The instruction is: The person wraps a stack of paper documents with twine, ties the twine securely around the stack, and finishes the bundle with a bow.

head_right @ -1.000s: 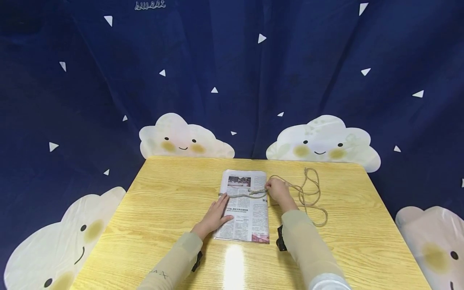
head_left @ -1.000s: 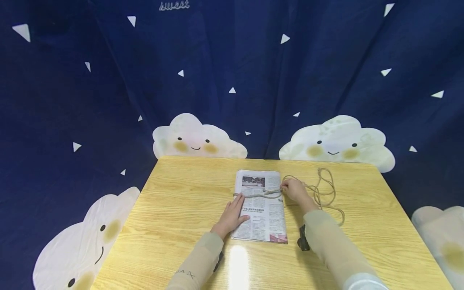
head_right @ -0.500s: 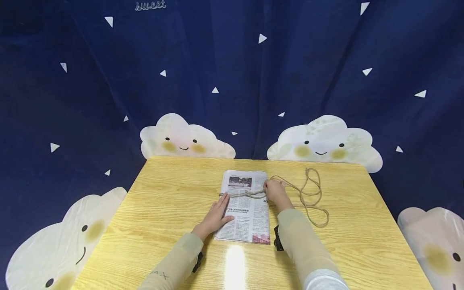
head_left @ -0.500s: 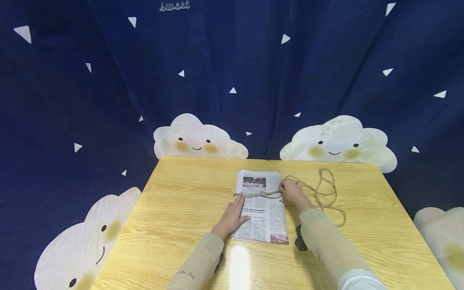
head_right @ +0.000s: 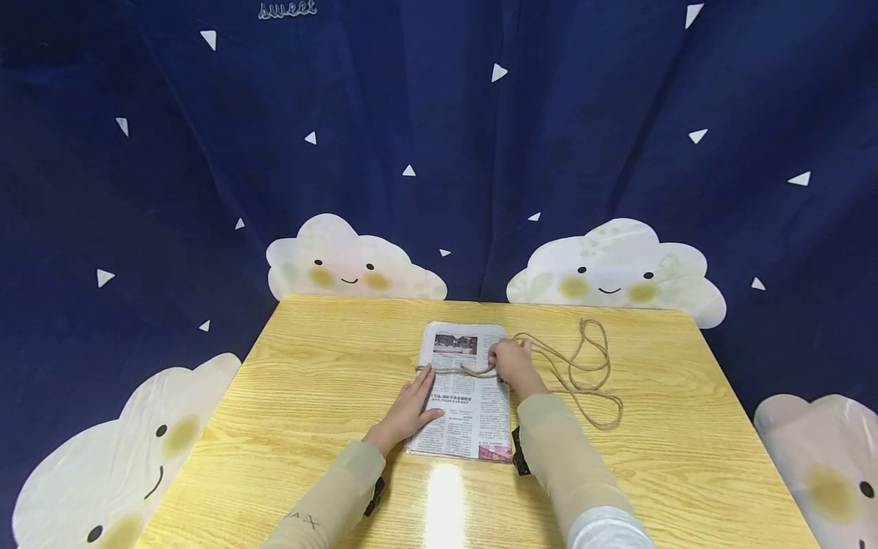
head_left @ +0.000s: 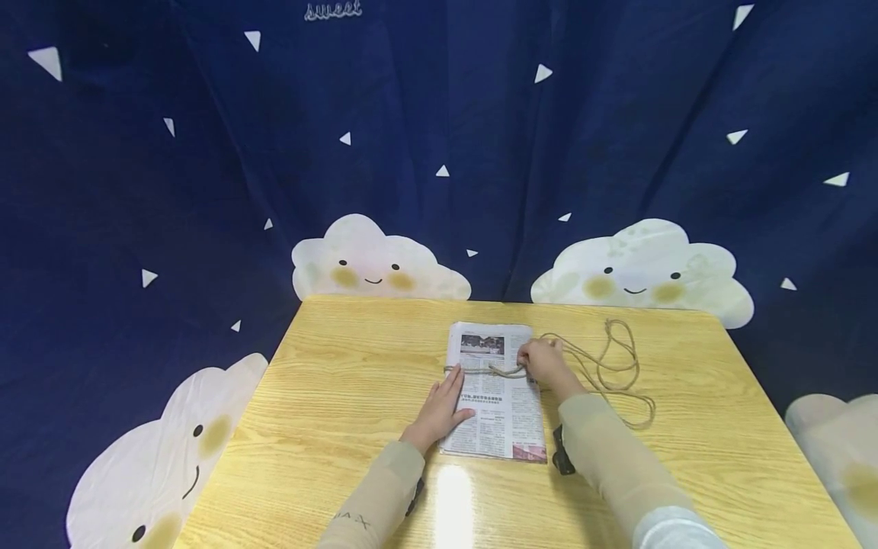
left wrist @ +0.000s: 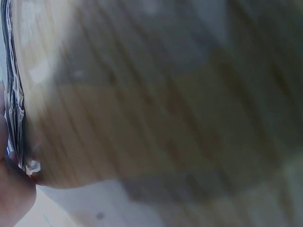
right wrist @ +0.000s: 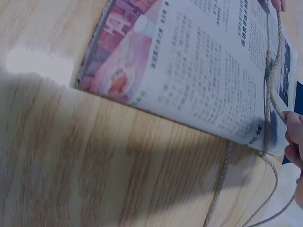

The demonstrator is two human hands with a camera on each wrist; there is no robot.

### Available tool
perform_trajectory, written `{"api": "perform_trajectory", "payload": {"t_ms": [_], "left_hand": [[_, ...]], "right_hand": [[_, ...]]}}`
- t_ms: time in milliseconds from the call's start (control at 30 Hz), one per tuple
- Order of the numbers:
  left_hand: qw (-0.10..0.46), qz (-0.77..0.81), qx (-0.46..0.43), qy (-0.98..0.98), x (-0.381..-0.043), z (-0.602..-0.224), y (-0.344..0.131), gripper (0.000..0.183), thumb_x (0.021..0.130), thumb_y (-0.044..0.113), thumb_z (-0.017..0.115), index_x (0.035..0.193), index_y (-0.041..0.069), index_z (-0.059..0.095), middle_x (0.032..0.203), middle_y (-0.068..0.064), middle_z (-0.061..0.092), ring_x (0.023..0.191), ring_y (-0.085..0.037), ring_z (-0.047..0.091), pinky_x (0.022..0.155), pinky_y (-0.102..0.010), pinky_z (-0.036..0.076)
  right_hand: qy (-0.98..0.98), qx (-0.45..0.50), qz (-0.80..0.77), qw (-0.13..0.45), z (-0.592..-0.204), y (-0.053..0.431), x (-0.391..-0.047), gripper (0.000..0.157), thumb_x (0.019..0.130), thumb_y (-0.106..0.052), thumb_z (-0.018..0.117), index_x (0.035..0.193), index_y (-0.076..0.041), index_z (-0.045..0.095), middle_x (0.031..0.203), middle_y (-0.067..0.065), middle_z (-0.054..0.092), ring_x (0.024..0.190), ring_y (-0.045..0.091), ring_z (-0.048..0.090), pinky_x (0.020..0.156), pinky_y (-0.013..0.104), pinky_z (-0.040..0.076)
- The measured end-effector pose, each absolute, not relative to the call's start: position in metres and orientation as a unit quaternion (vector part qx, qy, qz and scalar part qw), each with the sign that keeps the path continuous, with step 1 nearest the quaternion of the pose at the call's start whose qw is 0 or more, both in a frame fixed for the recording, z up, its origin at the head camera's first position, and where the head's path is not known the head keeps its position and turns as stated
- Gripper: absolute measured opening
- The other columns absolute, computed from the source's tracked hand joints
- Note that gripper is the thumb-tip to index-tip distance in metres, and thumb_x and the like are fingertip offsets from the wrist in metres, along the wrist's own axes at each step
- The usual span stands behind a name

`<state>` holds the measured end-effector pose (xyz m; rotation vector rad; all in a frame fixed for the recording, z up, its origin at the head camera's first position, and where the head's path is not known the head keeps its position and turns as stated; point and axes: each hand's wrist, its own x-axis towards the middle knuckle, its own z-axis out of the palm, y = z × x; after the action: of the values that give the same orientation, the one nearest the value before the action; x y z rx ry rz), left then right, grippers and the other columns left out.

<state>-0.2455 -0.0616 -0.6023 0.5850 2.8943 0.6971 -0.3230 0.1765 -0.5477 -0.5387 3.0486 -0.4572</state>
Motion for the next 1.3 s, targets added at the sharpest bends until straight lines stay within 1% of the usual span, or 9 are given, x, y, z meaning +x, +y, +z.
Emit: {"api": "perform_trajectory", "payload": {"t_ms": [100, 233, 367, 500, 633, 733, 933, 1100, 1300], "left_hand": [[0.055, 0.229, 0.192, 0.953, -0.245, -0.602, -0.061, 0.083, 0.086, 0.045, 0.054, 0.146, 0.005, 0.014, 0.153, -0.007, 0.006, 0.138, -0.022, 0.017, 0.112, -0.044, 0.013], [0.051, 0.231, 0.194, 0.952, -0.245, -0.601, -0.062, 0.083, 0.086, 0.044, 0.055, 0.146, 0.004, 0.014, 0.153, -0.008, 0.006, 0.138, -0.022, 0.017, 0.111, -0.045, 0.014], [0.046, 0.237, 0.199, 0.950, -0.245, -0.602, -0.062, 0.082, 0.086, 0.043, 0.056, 0.145, 0.003, 0.015, 0.153, -0.009, 0.007, 0.137, -0.024, 0.018, 0.111, -0.046, 0.015], [0.048, 0.235, 0.201, 0.950, -0.245, -0.604, -0.062, 0.082, 0.086, 0.044, 0.055, 0.145, 0.002, 0.015, 0.153, -0.009, 0.007, 0.137, -0.024, 0.018, 0.111, -0.046, 0.014], [0.044, 0.235, 0.201, 0.950, -0.245, -0.605, -0.062, 0.082, 0.086, 0.044, 0.055, 0.145, 0.002, 0.016, 0.153, -0.010, 0.008, 0.137, -0.025, 0.020, 0.111, -0.046, 0.015], [0.045, 0.237, 0.200, 0.950, -0.245, -0.605, -0.062, 0.083, 0.086, 0.044, 0.055, 0.145, 0.002, 0.015, 0.153, -0.010, 0.008, 0.137, -0.025, 0.020, 0.111, -0.046, 0.014], [0.054, 0.234, 0.198, 0.950, -0.245, -0.604, -0.062, 0.083, 0.086, 0.045, 0.054, 0.146, 0.004, 0.014, 0.153, -0.008, 0.006, 0.137, -0.023, 0.017, 0.112, -0.045, 0.013], [0.056, 0.233, 0.196, 0.951, -0.246, -0.604, -0.063, 0.083, 0.086, 0.046, 0.053, 0.146, 0.005, 0.012, 0.153, -0.006, 0.005, 0.138, -0.022, 0.017, 0.112, -0.044, 0.012], [0.059, 0.225, 0.196, 0.952, -0.246, -0.604, -0.063, 0.084, 0.086, 0.047, 0.053, 0.146, 0.005, 0.012, 0.153, -0.006, 0.005, 0.138, -0.021, 0.016, 0.112, -0.044, 0.012]], "right_hand": [[0.973, -0.185, -0.140, 0.015, -0.551, 0.173, -0.323, 0.011, 0.082, -0.008, 0.064, 0.073, -0.014, 0.065, 0.077, 0.000, 0.060, 0.077, 0.022, 0.054, 0.090, 0.060, 0.025], [0.968, -0.205, -0.139, 0.033, -0.554, 0.168, -0.321, 0.018, 0.083, 0.000, 0.059, 0.076, -0.015, 0.068, 0.080, -0.001, 0.062, 0.081, 0.021, 0.056, 0.090, 0.058, 0.026], [0.960, -0.227, -0.162, 0.034, -0.555, 0.164, -0.316, 0.017, 0.084, -0.002, 0.060, 0.075, -0.014, 0.068, 0.077, -0.002, 0.064, 0.082, 0.022, 0.057, 0.089, 0.058, 0.025], [0.954, -0.243, -0.176, 0.023, -0.558, 0.163, -0.311, 0.015, 0.082, -0.004, 0.064, 0.072, -0.015, 0.068, 0.075, -0.004, 0.063, 0.083, 0.024, 0.056, 0.088, 0.059, 0.025], [0.951, -0.249, -0.185, 0.016, -0.561, 0.164, -0.312, 0.010, 0.082, -0.008, 0.065, 0.076, -0.016, 0.069, 0.078, -0.004, 0.063, 0.084, 0.023, 0.056, 0.084, 0.055, 0.026], [0.953, -0.233, -0.193, 0.001, -0.564, 0.169, -0.314, 0.007, 0.084, -0.010, 0.064, 0.086, -0.015, 0.069, 0.088, -0.001, 0.064, 0.088, 0.025, 0.057, 0.086, 0.055, 0.026], [0.963, -0.146, -0.221, -0.057, -0.566, 0.191, -0.315, 0.021, 0.083, -0.011, 0.062, 0.104, -0.010, 0.065, 0.111, 0.012, 0.059, 0.109, 0.035, 0.049, 0.094, 0.061, 0.021], [0.969, -0.125, -0.201, -0.075, -0.572, 0.213, -0.309, 0.028, 0.079, -0.013, 0.061, 0.106, -0.007, 0.063, 0.111, 0.013, 0.058, 0.111, 0.033, 0.047, 0.094, 0.060, 0.021], [0.974, -0.105, -0.178, -0.089, -0.575, 0.223, -0.302, 0.028, 0.085, -0.006, 0.061, 0.113, -0.005, 0.060, 0.114, 0.018, 0.056, 0.109, 0.038, 0.048, 0.091, 0.058, 0.029]]}}
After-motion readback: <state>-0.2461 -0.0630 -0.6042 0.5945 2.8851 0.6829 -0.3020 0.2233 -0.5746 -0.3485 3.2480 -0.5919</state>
